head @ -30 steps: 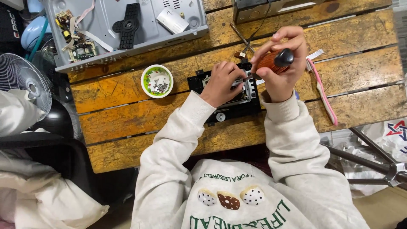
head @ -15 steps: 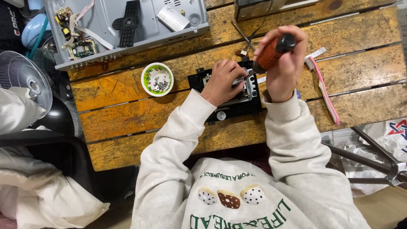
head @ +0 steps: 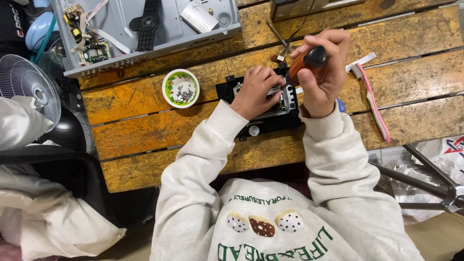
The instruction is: Reassembling an optical disc drive by manually installing screws into the plastic housing using a screwdriver.
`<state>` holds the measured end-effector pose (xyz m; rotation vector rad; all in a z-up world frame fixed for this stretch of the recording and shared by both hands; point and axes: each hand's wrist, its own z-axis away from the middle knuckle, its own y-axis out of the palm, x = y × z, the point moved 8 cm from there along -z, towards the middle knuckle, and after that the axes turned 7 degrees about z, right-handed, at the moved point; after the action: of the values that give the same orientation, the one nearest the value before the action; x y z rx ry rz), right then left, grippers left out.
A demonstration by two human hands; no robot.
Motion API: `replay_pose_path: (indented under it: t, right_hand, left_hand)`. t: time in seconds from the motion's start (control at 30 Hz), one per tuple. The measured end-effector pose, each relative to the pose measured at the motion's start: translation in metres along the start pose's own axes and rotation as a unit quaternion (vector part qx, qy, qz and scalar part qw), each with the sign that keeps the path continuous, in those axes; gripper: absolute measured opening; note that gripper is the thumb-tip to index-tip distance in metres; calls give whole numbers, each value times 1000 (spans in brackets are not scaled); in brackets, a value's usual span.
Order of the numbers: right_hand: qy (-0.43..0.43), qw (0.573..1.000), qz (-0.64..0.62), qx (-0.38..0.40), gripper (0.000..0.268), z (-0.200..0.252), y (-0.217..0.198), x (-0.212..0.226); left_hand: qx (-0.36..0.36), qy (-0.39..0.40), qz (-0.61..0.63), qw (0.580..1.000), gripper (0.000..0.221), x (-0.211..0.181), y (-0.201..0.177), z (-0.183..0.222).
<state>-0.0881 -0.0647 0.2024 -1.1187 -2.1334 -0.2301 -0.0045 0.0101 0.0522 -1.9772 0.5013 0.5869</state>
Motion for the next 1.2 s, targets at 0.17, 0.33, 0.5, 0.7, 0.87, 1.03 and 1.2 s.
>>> replay_pose_path:
  t: [0.17,0.33,0.5,0.7,0.87,1.03,1.2]
  right_hand:
    - [67,987,-142,-32,40,17,-3,-27]
    - [23,991,-128,-36,62,4,-3,-15]
    - [-55,992,-101,-60,52,-4,-5,2]
    - [-23,997,-76,-7,38,-2,3,1]
    - [67,991,-116,-21,49,12,0,-24]
    - [3,987,-151,-54,56,-4,5,-5]
    - [-69,984,-164,-15,37,12,5,-16]
  left_hand:
    - [11,-5,2,1000,27,1,1,0]
    - [11,-4,-3,1000,28,1,2,0]
    - [27,-22,7,999,24,2,3,-2]
    - [10,-13,4,1000,27,2,2,-1]
    - [12,-13,4,1000,25,3,3,1]
    - [22,-18,5,1000,24,4,4,0]
    - [18,-12,-3,1000,27,2,3,0]
